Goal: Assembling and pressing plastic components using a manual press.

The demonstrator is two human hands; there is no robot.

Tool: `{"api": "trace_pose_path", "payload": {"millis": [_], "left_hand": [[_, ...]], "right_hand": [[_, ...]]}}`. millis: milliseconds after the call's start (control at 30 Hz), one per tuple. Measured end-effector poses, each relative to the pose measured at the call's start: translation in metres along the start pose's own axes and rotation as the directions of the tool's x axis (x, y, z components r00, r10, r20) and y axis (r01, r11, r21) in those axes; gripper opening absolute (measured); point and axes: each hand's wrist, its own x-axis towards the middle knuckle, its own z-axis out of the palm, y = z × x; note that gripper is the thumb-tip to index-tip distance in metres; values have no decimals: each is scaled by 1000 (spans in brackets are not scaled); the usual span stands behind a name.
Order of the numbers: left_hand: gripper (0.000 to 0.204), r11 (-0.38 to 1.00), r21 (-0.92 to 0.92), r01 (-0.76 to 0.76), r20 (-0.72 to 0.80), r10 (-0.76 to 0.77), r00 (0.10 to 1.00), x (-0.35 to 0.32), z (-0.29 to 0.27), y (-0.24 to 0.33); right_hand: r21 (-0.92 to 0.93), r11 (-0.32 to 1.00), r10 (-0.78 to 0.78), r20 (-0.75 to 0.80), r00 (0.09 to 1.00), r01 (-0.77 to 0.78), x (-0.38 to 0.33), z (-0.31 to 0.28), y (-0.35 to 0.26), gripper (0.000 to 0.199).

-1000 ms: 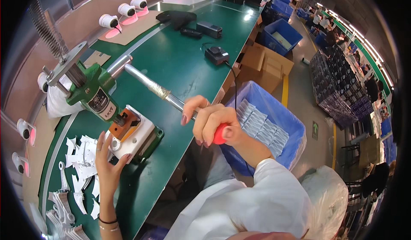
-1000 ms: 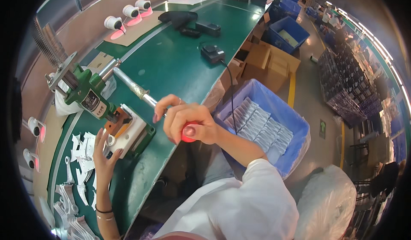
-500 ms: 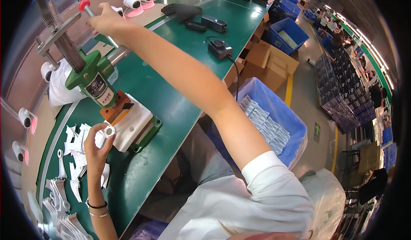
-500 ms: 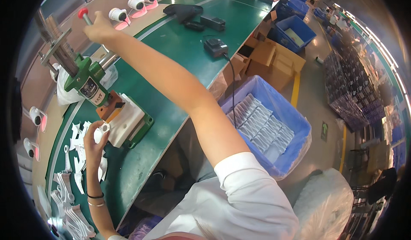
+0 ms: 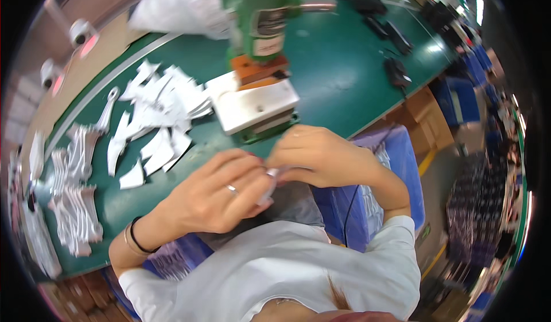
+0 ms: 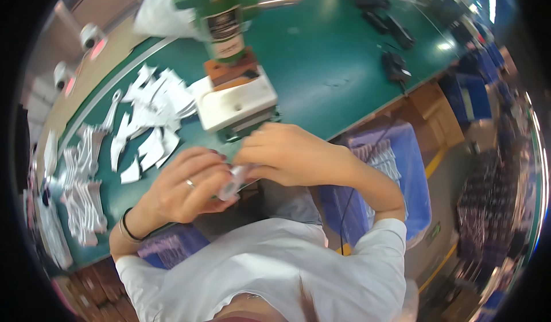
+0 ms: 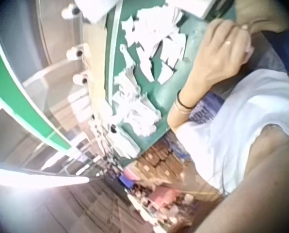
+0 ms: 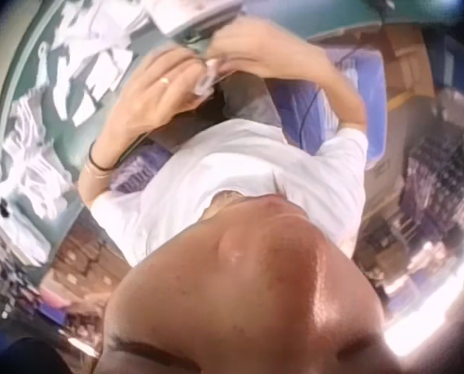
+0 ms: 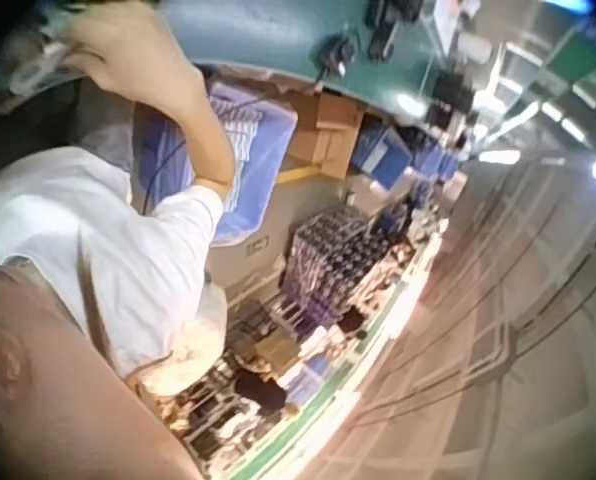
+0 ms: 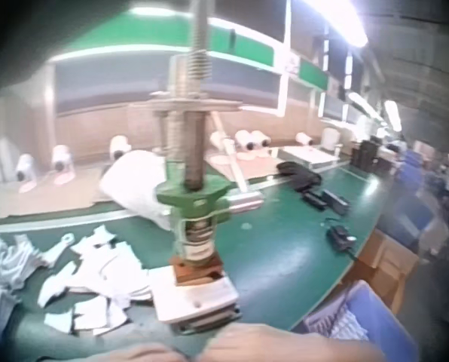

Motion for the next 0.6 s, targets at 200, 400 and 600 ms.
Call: {"api": "trace_pose_path", "payload": {"millis": [200, 400, 600], "left_hand": [[28, 943, 312, -115, -102, 154, 983, -35, -9, 1], [27, 827, 529, 191, -45, -198, 979, -90, -39, -22], [25, 531, 624, 573, -235, -572, 786, -144, -100, -46]], "right_hand": [[-385, 837, 156, -514, 843, -390, -18, -49, 13, 15], [-395, 677, 347, -572, 743, -621, -39, -62, 167, 24], [-601, 616, -34, -667, 744, -510, -8, -43, 129, 27]]}}
